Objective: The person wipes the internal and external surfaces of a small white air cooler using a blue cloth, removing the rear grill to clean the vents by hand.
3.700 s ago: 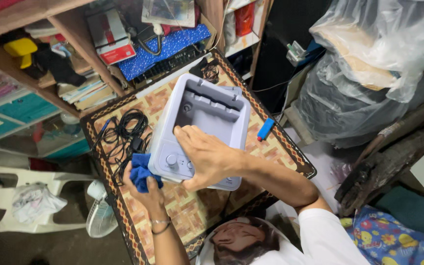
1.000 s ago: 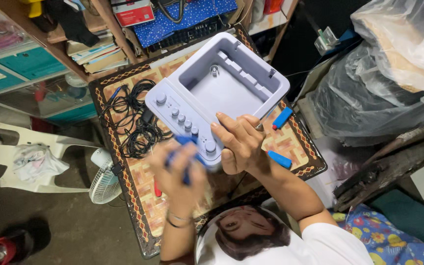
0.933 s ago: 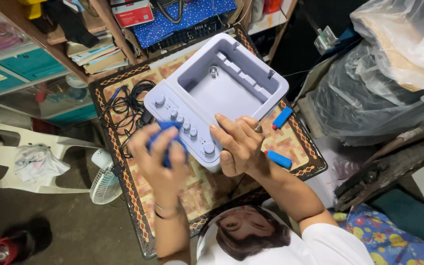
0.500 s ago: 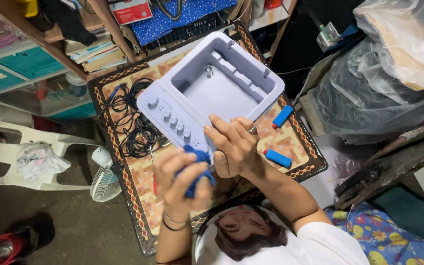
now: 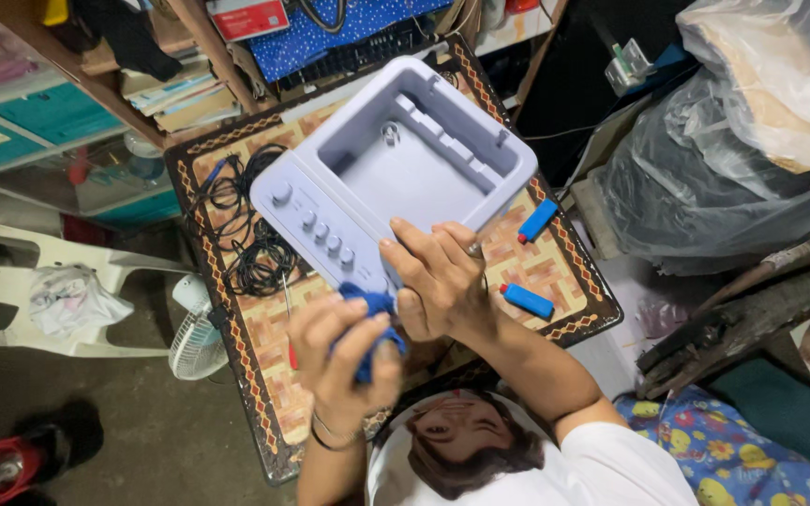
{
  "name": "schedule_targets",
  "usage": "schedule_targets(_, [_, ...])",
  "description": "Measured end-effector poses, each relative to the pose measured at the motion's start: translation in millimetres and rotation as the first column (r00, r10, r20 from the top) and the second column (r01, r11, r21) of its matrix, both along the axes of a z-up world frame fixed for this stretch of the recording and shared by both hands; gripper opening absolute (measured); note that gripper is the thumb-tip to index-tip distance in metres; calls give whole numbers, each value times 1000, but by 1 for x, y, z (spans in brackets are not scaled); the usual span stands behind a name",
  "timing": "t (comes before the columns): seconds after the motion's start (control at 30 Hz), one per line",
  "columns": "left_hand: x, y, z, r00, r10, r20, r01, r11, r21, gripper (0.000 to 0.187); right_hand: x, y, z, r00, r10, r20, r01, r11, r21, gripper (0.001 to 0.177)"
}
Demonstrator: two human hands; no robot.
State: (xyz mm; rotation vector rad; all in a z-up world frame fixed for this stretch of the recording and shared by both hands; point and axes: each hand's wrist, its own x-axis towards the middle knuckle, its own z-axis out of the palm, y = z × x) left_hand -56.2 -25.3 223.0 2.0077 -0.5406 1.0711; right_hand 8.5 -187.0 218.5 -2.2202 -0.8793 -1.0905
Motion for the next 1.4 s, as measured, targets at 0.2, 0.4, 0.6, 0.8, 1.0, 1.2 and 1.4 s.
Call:
schedule_targets(0.2, [37,27,-3,994,95,-61,-101,989,-105,18,2,-6,11,996,82,-24,-83,996,-39,50])
schedule_targets(0.4, [44,26,-14,991,111,-73,-122,975,-186,19,13,-40,41,979,197,-49,-203,946,-253,58])
schedule_targets(0.6, [8,-27,-67,985,170,38,-151,943,-296,25,19,-34,36,971,234,-57,-240,947,-212,65])
schedule_targets(0.8, [35,12,-103,969,245,-34,-240,896,-372,25,9,-3,23,996,87,11,-84,983,-160,59])
schedule_targets(1.0, [30,25,-85,908,403,-113,-418,874,-248,31,10,32,20,998,-49,42,53,991,-121,56])
schedule_targets(1.2, [30,7,-91,934,356,20,-338,902,-267,40,10,33,27,1000,-9,-14,7,993,-118,60])
schedule_targets(1.4, [45,30,-82,923,384,-39,-372,858,-355,48,21,-12,50,991,98,-89,-114,974,-196,45])
